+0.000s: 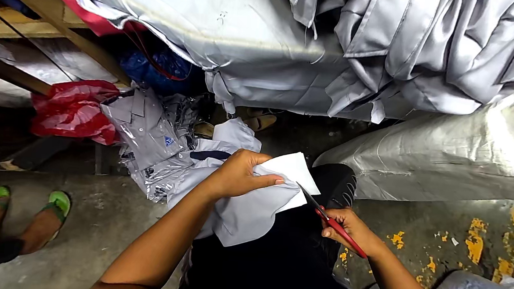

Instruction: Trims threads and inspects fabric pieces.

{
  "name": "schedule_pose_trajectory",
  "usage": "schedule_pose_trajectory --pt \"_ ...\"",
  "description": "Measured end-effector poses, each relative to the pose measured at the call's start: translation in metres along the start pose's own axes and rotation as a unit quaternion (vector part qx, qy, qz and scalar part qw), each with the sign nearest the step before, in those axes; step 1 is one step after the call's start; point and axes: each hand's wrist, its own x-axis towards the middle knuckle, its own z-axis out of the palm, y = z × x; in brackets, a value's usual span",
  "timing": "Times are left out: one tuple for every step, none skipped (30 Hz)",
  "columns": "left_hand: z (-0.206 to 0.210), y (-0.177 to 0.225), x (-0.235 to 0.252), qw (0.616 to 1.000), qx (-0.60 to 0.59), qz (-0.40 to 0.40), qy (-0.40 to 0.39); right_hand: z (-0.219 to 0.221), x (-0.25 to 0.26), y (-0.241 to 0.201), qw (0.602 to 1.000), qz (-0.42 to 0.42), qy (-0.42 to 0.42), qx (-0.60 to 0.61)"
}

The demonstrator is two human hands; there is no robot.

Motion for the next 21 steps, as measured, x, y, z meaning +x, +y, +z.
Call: schedule_pose_trajectory --pt "-0.0001 -0.0001 0.0003 1.0 0.002 -0.001 -0.003 0.0008 -0.0007 0.0003 1.0 0.003 0.003 -0.003" --pt "-0.0002 -0.0003 0.0007 1.0 0.002 -0.002 -0.005 0.0011 -0.0013 0.0006 1.0 0.004 0.004 -0.004" --pt "-0.0002 -0.0004 0.0008 1.0 0.001 -0.003 -0.008 0.0011 -0.0016 0.0011 1.0 0.001 0.001 -0.002" --pt "0.0 -0.0007 0.0009 1.0 0.001 -0.003 -0.011 0.0008 -0.0016 0.0015 1.0 -0.005 -0.003 0.002" --pt "0.0003 -0.0009 0.001 1.0 0.002 0.0 -0.014 0.0005 -0.0012 0.0008 1.0 -0.008 -0.009 0.006" --pt "0.001 -0.0011 0.001 1.0 0.006 0.004 -0.018 0.0006 -0.0007 -0.001 1.0 -0.008 -0.015 0.008" --pt "0.0018 -0.0012 0.0012 1.0 0.005 0.006 -0.023 0.0011 0.0001 -0.0023 1.0 -0.008 -0.02 0.011" --pt "0.0024 -0.0016 0.0013 1.0 0.002 0.007 -0.027 0.0016 0.0009 -0.0031 1.0 -0.009 -0.022 0.013" --pt "0.0022 -0.0018 0.0014 1.0 -0.002 0.007 -0.03 0.0022 0.0018 -0.0031 1.0 -0.009 -0.022 0.014" --pt "0.0018 -0.0017 0.0013 0.999 -0.005 0.007 -0.032 0.003 0.0027 -0.0027 1.0 -0.009 -0.022 0.014" --pt "0.0014 -0.0017 0.0008 0.999 -0.007 0.006 -0.034 0.0043 0.0031 -0.0018 1.0 -0.008 -0.022 0.016" --pt "0.0013 -0.0022 0.0002 0.999 -0.008 0.007 -0.036 0.0057 0.003 -0.0012 1.0 -0.006 -0.02 0.016" --pt "0.0011 -0.0029 -0.0002 0.999 -0.008 0.007 -0.037 0.0068 0.0028 -0.0007 1.0 -0.003 -0.018 0.011" --pt "0.0005 -0.0035 -0.0006 0.999 -0.005 0.008 -0.039 0.0076 0.0028 -0.0004 1.0 0.001 -0.013 0.002" --pt "-0.0001 -0.0039 -0.0008 0.999 -0.002 0.009 -0.04 0.0074 0.0025 -0.0005 1.0 0.004 -0.01 -0.005" --pt "-0.0003 -0.0046 -0.0011 0.999 -0.001 0.01 -0.042 0.007 0.0022 -0.0003 1.0 0.005 -0.012 -0.005" --pt "-0.0005 -0.0051 -0.0013 0.999 -0.003 0.011 -0.046 0.0065 0.0022 0.0001 1.0 0.005 -0.017 0.001" --pt "-0.0004 -0.0055 -0.0012 0.999 -0.003 0.01 -0.051 0.006 0.0027 0.0004 1.0 0.0 -0.027 0.01" --pt "0.0 -0.0061 -0.0008 0.998 0.0 0.009 -0.057 0.0062 0.0037 -0.0002 0.999 -0.004 -0.036 0.016" --pt "0.0008 -0.0065 -0.0005 0.998 0.003 0.01 -0.065 0.0073 0.005 -0.0015 0.999 -0.005 -0.041 0.018" --pt "0.0018 -0.007 -0.0004 0.997 0.005 0.012 -0.07 0.0087 0.0063 -0.0027 0.999 -0.003 -0.043 0.017"
